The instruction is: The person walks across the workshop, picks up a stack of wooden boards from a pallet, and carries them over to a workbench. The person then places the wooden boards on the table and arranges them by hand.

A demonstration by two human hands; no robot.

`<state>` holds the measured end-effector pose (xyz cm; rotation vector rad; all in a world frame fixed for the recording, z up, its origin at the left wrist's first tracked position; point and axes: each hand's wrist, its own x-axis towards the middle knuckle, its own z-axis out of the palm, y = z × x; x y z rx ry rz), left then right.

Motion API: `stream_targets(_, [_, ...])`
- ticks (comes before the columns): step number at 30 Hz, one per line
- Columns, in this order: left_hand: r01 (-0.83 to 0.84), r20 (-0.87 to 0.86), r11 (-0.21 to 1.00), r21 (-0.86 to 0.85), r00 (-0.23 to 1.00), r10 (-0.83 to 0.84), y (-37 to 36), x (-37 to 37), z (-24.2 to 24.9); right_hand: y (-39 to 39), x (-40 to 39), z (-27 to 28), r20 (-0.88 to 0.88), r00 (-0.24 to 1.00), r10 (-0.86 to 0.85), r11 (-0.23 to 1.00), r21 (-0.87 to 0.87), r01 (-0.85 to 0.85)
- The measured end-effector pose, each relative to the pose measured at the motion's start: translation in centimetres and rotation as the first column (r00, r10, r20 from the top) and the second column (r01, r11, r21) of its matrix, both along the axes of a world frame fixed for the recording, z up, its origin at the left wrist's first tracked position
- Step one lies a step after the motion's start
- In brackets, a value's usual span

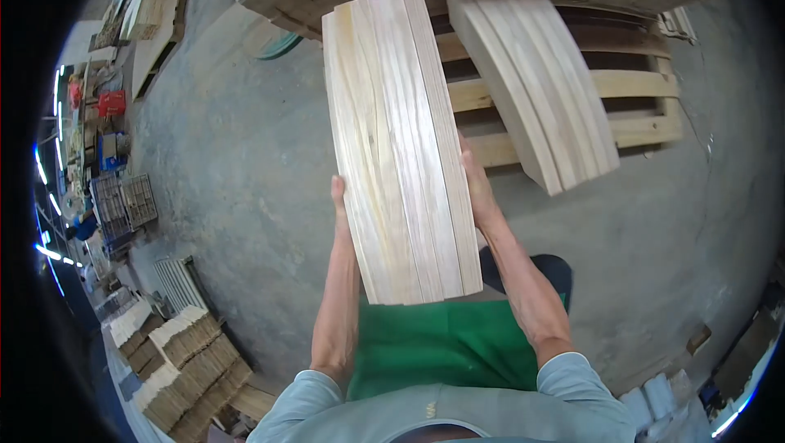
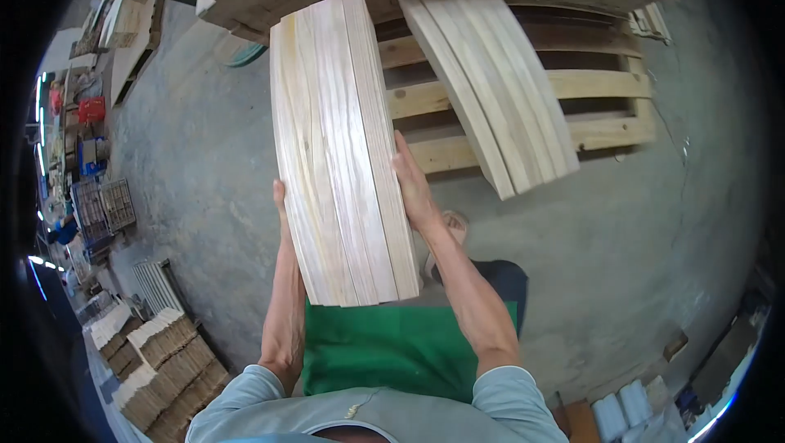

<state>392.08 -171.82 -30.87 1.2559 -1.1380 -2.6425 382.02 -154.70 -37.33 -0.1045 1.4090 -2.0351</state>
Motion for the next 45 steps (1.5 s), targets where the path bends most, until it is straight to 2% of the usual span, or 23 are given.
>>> stream_targets(3, [0.069, 0.009, 0.997, 0.019, 0.998, -0.069, 1.9, 2.2, 9.0, 3.1, 2.4, 9.3, -0.025, 1.000, -0.011, 1.000, 0.025, 0.012])
stream_targets(7, [0.213, -0.013, 0.977, -0.023, 0.977, -0.214, 5.7, 3.5, 20.7, 7.9, 5.1, 21.1, -0.043, 0.995, -0.086, 0.996, -0.033, 0.085])
stream_targets(10, [0.342, -0.066, 0.940, 0.004, 0.938, -0.341, 8.8, 3.3, 26.9, 12.4, 6.8, 29.7, -0.031, 0.982, -0.186, 0.982, -0.019, 0.185])
stream_targets(13, [0.464, -0.151, 0.886, -0.008, 0.875, -0.460, 13.4, 1.5, 32.3, 17.5, 7.9, 35.1, -0.069, 0.957, -0.282, 0.959, -0.030, 0.281])
stream_targets(16, [0.575, -0.135, 0.818, 0.008, 0.811, -0.569, 19.8, 0.6, 36.8, 24.4, 9.3, 40.1, 0.003, 0.922, -0.388, 0.919, -0.078, 0.387])
stream_targets(19, [0.679, -0.151, 0.734, 0.012, 0.727, -0.670, 27.6, -1.5, 38.2, 32.8, 9.8, 42.3, 0.015, 0.865, -0.502, 0.862, -0.078, 0.501])
stream_targets(22, [0.759, -0.224, 0.650, 0.037, 0.640, -0.735, 36.9, -3.6, 38.9, 42.0, 10.1, 45.2, -0.028, 0.782, -0.623, 0.781, 0.048, 0.623])
stream_targets(25, [0.821, -0.261, 0.569, 0.048, 0.560, -0.786, 47.8, -5.1, 41.2, 52.6, 10.1, 44.5, -0.022, 0.727, -0.686, 0.727, 0.015, 0.687])
stream_targets(27, [0.843, -0.264, 0.527, 0.104, 0.535, -0.803, 54.3, -5.8, 41.6, 59.4, 10.9, 44.6, 0.064, 0.690, -0.721, 0.691, -0.009, 0.723])
stream_targets(29, [0.872, -0.226, 0.479, 0.101, 0.489, -0.842, 60.5, -6.5, 44.0, 64.9, 11.2, 46.4, 0.178, 0.650, -0.739, 0.654, -0.047, 0.755])
stream_targets(32, [0.893, -0.212, 0.444, 0.075, 0.449, -0.868, 69.0, -8.6, 43.7, 71.6, 10.2, 50.6, 0.057, 0.638, -0.768, 0.638, -0.032, 0.770])
stream_targets(33, [0.901, -0.219, 0.433, 0.030, 0.429, -0.876, 71.8, -9.5, 44.8, 73.2, 10.0, 50.9, 0.112, 0.592, -0.798, 0.586, -0.088, 0.806])
stream_targets(34, [0.909, -0.221, 0.417, -0.016, 0.404, -0.888, 74.5, -10.6, 45.2, 74.8, 9.4, 52.1, 0.129, 0.570, -0.811, 0.560, -0.108, 0.821])
stream_targets(37, [0.955, -0.208, 0.282, 0.088, 0.295, -0.933, 82.4, -15.0, 43.4, 80.4, 6.6, 54.5, 0.175, 0.486, -0.856, 0.467, -0.138, 0.873])
stream_targets(40, [0.963, -0.246, 0.269, 0.005, 0.262, -0.933, 91.9, -20.3, 40.5, 88.2, 1.8, 53.9, 0.126, 0.418, -0.900, 0.406, -0.111, 0.907])
stream_targets(41, [0.972, -0.251, 0.219, 0.082, 0.233, -0.940, 94.9, -22.2, 41.0, 90.9, 0.2, 53.8, 0.108, 0.391, -0.914, 0.383, -0.092, 0.919])
stream_targets(43, [0.984, -0.356, 0.164, 0.074, 0.179, -0.917, 101.2, -26.6, 43.0, 96.7, -3.2, 53.7, 0.055, 0.349, -0.935, 0.345, -0.070, 0.936])
stream_targets(45, [0.987, -0.364, 0.141, 0.071, 0.157, -0.918, 105.8, -29.4, 43.6, 101.3, -6.4, 53.9, 0.039, 0.307, -0.951, 0.306, -0.039, 0.951])
